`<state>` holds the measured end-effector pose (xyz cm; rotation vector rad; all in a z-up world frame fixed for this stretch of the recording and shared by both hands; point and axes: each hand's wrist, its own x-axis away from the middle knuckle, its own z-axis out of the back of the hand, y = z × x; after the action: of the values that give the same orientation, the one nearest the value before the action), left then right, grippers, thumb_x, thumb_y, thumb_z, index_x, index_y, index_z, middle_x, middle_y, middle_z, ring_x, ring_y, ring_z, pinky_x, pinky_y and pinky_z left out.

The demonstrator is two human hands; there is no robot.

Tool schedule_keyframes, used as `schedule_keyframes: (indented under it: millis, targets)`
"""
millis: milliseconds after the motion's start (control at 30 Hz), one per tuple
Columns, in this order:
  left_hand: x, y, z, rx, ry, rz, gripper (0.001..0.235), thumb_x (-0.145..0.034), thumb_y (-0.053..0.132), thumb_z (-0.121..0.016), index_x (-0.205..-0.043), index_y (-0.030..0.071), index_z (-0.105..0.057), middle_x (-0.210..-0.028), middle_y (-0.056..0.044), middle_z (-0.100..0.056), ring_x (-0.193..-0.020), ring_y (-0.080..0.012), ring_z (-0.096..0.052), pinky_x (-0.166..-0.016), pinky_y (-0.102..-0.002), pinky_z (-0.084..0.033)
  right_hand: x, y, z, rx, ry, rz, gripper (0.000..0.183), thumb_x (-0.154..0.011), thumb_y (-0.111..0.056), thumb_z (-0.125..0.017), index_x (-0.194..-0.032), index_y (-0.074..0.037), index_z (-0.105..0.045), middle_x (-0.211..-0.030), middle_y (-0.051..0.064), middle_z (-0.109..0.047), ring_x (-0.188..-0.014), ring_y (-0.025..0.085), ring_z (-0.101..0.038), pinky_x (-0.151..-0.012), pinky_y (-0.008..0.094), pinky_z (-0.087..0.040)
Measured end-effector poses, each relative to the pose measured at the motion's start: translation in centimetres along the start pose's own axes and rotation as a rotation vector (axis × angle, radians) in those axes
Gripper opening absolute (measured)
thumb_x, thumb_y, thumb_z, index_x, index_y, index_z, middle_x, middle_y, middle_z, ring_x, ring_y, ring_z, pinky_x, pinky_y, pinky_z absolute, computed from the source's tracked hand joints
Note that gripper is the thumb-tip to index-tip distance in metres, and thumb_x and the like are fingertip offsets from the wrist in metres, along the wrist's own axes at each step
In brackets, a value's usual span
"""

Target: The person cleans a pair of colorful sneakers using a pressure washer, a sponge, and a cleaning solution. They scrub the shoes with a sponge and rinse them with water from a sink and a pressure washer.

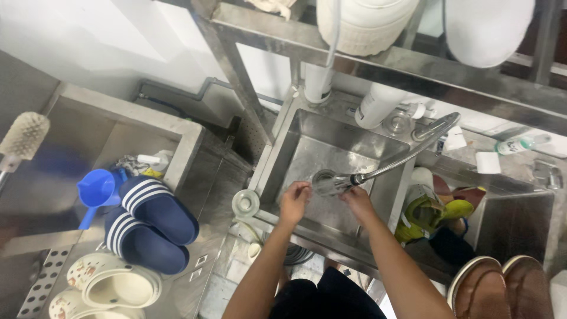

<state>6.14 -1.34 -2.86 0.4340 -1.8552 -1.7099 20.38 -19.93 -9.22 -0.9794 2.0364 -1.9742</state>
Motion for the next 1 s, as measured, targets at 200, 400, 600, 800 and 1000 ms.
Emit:
schedule_keyframes:
  millis: [200,400,600,800,1000]
  targets:
    - [-7.0,-6.2,-10.2,0.763,-0.116,0.539,0.035,-0.104,0.04,-0.05,-0.121,0.012,-0.062,-0.111,-0.007,-0.07,-0.103,-0.0226,-0.068,-0.092,-0.042,-0.055,4.4,-3.1,3.4,-0.154,0.082,-0.048,0.017,-0.095,-0.005,-0.058,-0.112,-0.005,-0.059,-0.118,0.011,-0.069,-0.107,0.024,-0.068,-0.092,0.04,-0.055]
    - [-7.5,-6.2,-12.4,0.76,0.035,0.508,0.039,-0.107,0.048,-0.049,-0.104,0.01,-0.058,-0.088,-0.005,-0.064,-0.081,-0.0212,-0.062,-0.075,-0.041,-0.052,4.5,-4.9,3.6,-0.369,0.048,-0.161,0.015,-0.098,-0.008,-0.055,-0.111,-0.002,-0.059,-0.118,0.014,-0.069,-0.106,0.027,-0.069,-0.093,0.041,-0.055]
    - [-5.3,-1.1,-3.9,0.165,0.15,-0.1,0.006,-0.097,0.012,-0.065,-0.1,0.014,-0.061,-0.084,-0.002,-0.063,-0.073,-0.0135,-0.057,-0.067,-0.03,-0.048,-1.2,-1.7,-1.1,-0.637,0.017,-0.27,0.019,-0.096,0.0,-0.056,-0.111,0.001,-0.067,-0.108,0.014,-0.072,-0.097,0.023,-0.073,-0.089,0.033,-0.058]
    - [2.9,9.2,8.0,-0.83,0.425,-0.419,0.026,-0.08,0.006,-0.073,-0.104,0.015,-0.07,-0.12,-0.007,-0.066,-0.117,-0.0298,-0.06,-0.097,-0.046,-0.048,-5.1,0.4,-5.4,-1.024,-0.163,-0.219,0.012,-0.099,-0.006,-0.062,-0.108,0.001,-0.068,-0.104,0.012,-0.072,-0.094,0.022,-0.071,-0.09,0.033,-0.059]
    - [7.5,12.1,12.9,-1.076,0.13,-0.214,0.087,-0.056,0.015,-0.092,-0.137,0.03,-0.064,-0.159,-0.012,-0.043,-0.139,-0.0446,-0.038,-0.105,-0.056,-0.038,-4.2,-2.1,-2.5,-0.767,0.125,-0.089,0.017,-0.09,0.003,-0.058,-0.103,-0.004,-0.067,-0.104,0.011,-0.072,-0.097,0.023,-0.071,-0.09,0.041,-0.06]
